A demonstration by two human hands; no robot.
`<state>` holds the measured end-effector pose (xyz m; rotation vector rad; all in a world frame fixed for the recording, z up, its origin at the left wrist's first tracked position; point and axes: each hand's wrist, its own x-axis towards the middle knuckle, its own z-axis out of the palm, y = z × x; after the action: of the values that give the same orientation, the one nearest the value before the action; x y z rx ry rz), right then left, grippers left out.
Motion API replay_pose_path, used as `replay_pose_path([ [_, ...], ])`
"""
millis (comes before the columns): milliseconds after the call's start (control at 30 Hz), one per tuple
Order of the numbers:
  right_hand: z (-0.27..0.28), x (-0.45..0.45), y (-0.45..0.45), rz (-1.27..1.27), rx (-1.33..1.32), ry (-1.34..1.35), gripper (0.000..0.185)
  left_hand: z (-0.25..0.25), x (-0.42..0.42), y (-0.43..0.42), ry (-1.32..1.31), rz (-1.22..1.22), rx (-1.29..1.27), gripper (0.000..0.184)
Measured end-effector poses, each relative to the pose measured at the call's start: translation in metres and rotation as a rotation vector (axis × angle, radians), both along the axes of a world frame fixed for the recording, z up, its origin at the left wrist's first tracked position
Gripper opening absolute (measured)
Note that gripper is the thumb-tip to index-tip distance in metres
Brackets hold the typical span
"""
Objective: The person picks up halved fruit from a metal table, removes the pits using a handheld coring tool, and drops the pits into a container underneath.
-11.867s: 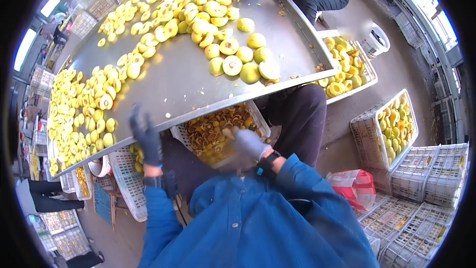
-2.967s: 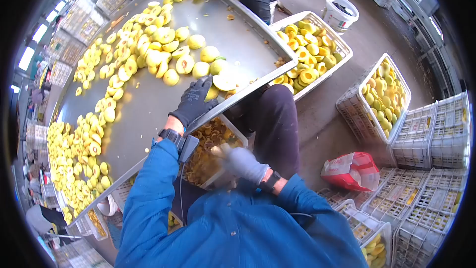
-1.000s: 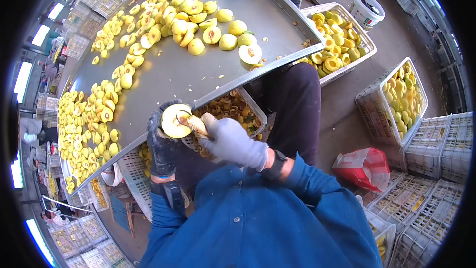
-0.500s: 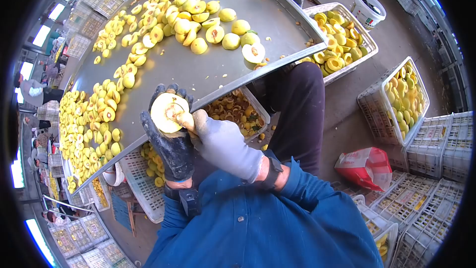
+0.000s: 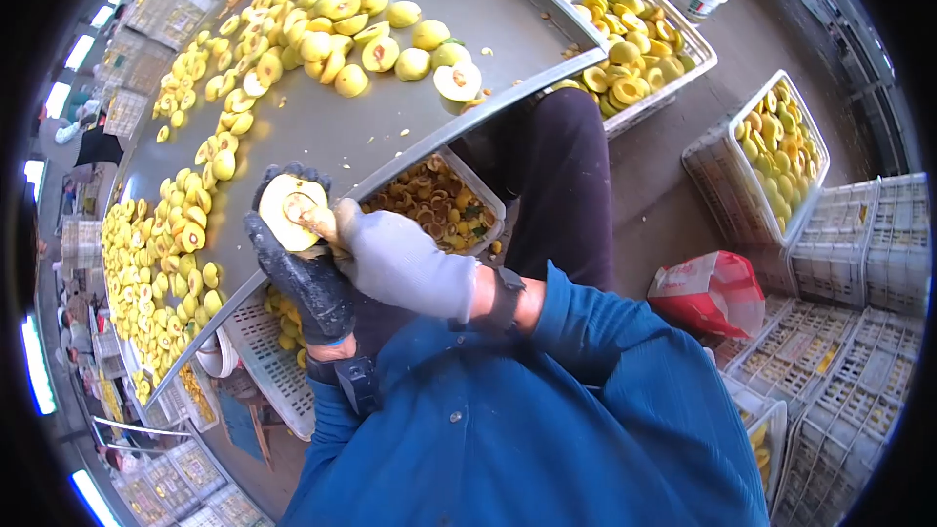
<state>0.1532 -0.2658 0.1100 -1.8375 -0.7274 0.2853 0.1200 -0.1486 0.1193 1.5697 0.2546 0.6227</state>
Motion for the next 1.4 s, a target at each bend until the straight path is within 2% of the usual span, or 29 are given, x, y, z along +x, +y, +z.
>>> replay_pose_path([
  [167, 0.001, 0.007, -0.001, 0.059, -0.067, 0.066, 0.029, 0.001, 0.005, 0.0, -0.07, -0.041, -0.245, 0.061],
  [200, -0.001, 0.009, 0.0, 0.085, 0.061, 0.137, 0.028, 0.001, 0.005, -0.001, -0.085, -0.038, -0.298, 0.061],
  [267, -0.008, 0.012, 0.005, 0.142, 0.324, 0.273, 0.026, 0.002, 0.004, -0.001, -0.056, -0.002, -0.24, 0.061],
  [300, -0.007, 0.012, 0.005, 0.118, 0.269, 0.278, 0.023, 0.002, 0.004, 0.0, -0.042, 0.014, -0.208, 0.062],
  [400, -0.006, 0.016, 0.004, 0.052, -0.069, 0.008, 0.02, -0.003, 0.006, -0.004, -0.061, 0.024, -0.231, 0.062],
  [533, -0.016, 0.018, 0.011, 0.075, 0.183, 0.072, 0.022, -0.007, 0.009, 0.001, -0.097, 0.009, -0.225, 0.064],
  [667, -0.005, 0.016, 0.006, 0.035, -0.016, 0.052, 0.021, -0.007, 0.011, -0.001, -0.082, 0.013, -0.279, 0.066],
  [767, -0.005, 0.019, 0.008, 0.171, 0.322, 0.477, 0.023, -0.011, 0.013, -0.001, -0.089, 0.023, -0.214, 0.068],
  [867, -0.005, 0.016, 0.012, 0.033, -0.001, 0.03, 0.023, -0.007, 0.014, -0.004, -0.07, 0.042, -0.185, 0.067],
  [900, -0.007, 0.017, 0.014, 0.002, -0.068, 0.022, 0.023, -0.005, 0.015, -0.005, -0.062, 0.051, -0.189, 0.067],
  [1000, -0.018, 0.022, 0.018, 0.043, 0.096, 0.059, 0.025, -0.009, 0.015, -0.004, -0.071, 0.059, -0.198, 0.064],
  [1100, -0.012, 0.027, 0.003, 0.089, -0.025, 0.008, 0.026, -0.021, 0.015, 0.003, -0.131, -0.007, -0.36, 0.054],
  [1200, -0.013, 0.031, -0.012, 0.077, -0.217, -0.048, 0.033, -0.007, 0.012, 0.012, -0.014, -0.141, -0.088, 0.055],
  [1233, -0.018, 0.029, -0.014, 0.056, -0.229, -0.104, 0.033, -0.005, 0.014, 0.015, 0.056, -0.082, 0.063, 0.05],
  [1333, -0.017, 0.015, -0.008, 0.045, -0.226, -0.097, 0.033, -0.003, 0.021, 0.027, 0.128, -0.129, 0.041, 0.046],
  [1367, -0.02, 0.012, -0.002, 0.009, -0.208, -0.072, 0.033, -0.002, 0.022, 0.019, 0.07, -0.073, -0.215, 0.044],
  [1400, -0.025, 0.01, 0.003, 0.008, -0.183, -0.073, 0.033, -0.004, 0.021, 0.019, 0.039, -0.043, -0.187, 0.043],
])
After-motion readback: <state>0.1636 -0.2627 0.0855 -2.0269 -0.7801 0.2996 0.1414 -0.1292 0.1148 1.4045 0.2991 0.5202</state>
